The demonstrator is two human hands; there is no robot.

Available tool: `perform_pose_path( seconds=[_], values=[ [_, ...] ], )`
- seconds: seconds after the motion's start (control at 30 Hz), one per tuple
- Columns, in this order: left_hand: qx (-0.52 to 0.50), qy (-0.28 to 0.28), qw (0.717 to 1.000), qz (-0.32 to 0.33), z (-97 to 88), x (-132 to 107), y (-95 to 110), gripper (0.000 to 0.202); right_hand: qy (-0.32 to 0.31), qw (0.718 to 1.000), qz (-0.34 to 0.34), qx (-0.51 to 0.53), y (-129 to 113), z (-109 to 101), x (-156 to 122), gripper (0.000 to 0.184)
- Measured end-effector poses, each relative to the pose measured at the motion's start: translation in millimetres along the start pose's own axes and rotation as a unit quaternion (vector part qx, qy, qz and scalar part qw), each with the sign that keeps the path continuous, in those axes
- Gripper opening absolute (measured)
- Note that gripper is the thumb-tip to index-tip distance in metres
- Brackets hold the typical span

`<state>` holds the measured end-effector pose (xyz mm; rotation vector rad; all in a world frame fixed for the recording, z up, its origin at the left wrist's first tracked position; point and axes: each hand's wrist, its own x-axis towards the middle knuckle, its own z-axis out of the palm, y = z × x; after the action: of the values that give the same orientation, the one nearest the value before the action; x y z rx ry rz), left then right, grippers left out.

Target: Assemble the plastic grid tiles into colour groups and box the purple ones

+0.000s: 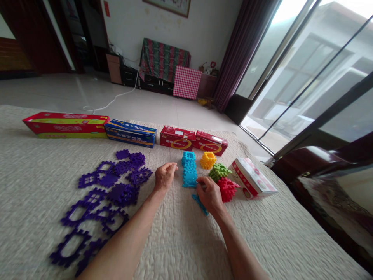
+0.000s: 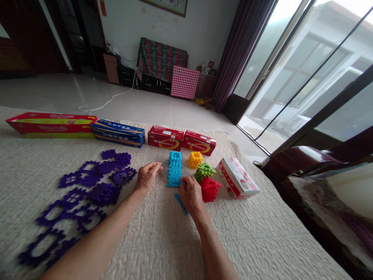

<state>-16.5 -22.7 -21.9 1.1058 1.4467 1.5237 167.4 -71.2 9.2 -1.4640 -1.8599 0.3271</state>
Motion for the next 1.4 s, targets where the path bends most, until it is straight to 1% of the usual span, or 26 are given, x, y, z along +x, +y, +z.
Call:
perform_pose_path(
  seconds=[0.1,0.17,0.27,0.37,0.4,0.47,0.57,0.73,0.83,0.93,1.03,1.13,1.2,1.27,1.33,1.4],
  values=[
    [0.002,0.002,1.0,-0.001,0.1,0,0,0.033,0.002,1.0,-0.002,-0.006,-2,-6,1,0.017],
    [0.001,0.001,1.0,-0.003,0.2,0,0,0.033,-0.016,1.0,-0.002,-0.014,-5,-13,3,0.016],
    [-0.001,0.001,1.0,-0.004,0.2,0,1,0.032,-0.076,0.996,-0.006,-0.047,-11,-26,2,0.016],
    [-0.003,0.001,1.0,-0.003,0.1,0,0,0.032,-0.15,0.984,-0.013,-0.091,-20,-35,-4,0.012],
    [-0.002,0.002,1.0,-0.001,0.1,0,0,0.032,-0.17,0.979,-0.011,-0.109,-22,-36,-7,0.011],
    [0.001,0.002,1.0,0.003,0.2,0,0,0.033,-0.197,0.968,0.0,-0.153,-25,-37,-13,0.016],
    [0.003,0.001,1.0,0.006,0.4,1,0,0.034,-0.221,0.952,0.009,-0.212,-27,-36,-18,0.021],
    [0.003,-0.001,1.0,0.003,0.5,1,-1,0.034,-0.255,0.937,0.008,-0.24,-30,-37,-17,0.021],
    [0.005,-0.004,1.0,0.002,0.2,1,-1,0.034,-0.274,0.941,0.001,-0.2,-38,-40,-13,0.022],
    [0.007,-0.004,1.0,-0.003,0.2,1,-1,0.034,-0.289,0.952,-0.027,-0.096,-47,-40,-11,0.017],
    [0.007,0.001,1.0,-0.001,0.5,0,0,0.033,-0.287,0.957,-0.036,-0.005,-55,-34,-10,0.024],
    [0.01,0.003,1.0,0.003,0.7,0,0,0.032,-0.28,0.96,-0.025,0.011,-59,-25,-12,0.026],
    [0.012,0.002,1.0,0.002,0.7,0,0,0.032,-0.279,0.96,-0.017,-0.029,-58,-21,-14,0.025],
    [0.012,0.001,1.0,0.001,0.7,1,0,0.032,-0.274,0.955,0.004,-0.113,-57,-20,-15,0.021],
    [0.011,0.0,1.0,0.002,0.5,1,1,0.031,-0.268,0.941,0.031,-0.204,-56,-22,-16,0.02],
    [0.012,0.0,1.0,0.003,0.3,0,1,0.032,-0.27,0.924,0.05,-0.266,-56,-26,-17,0.024]
  ],
)
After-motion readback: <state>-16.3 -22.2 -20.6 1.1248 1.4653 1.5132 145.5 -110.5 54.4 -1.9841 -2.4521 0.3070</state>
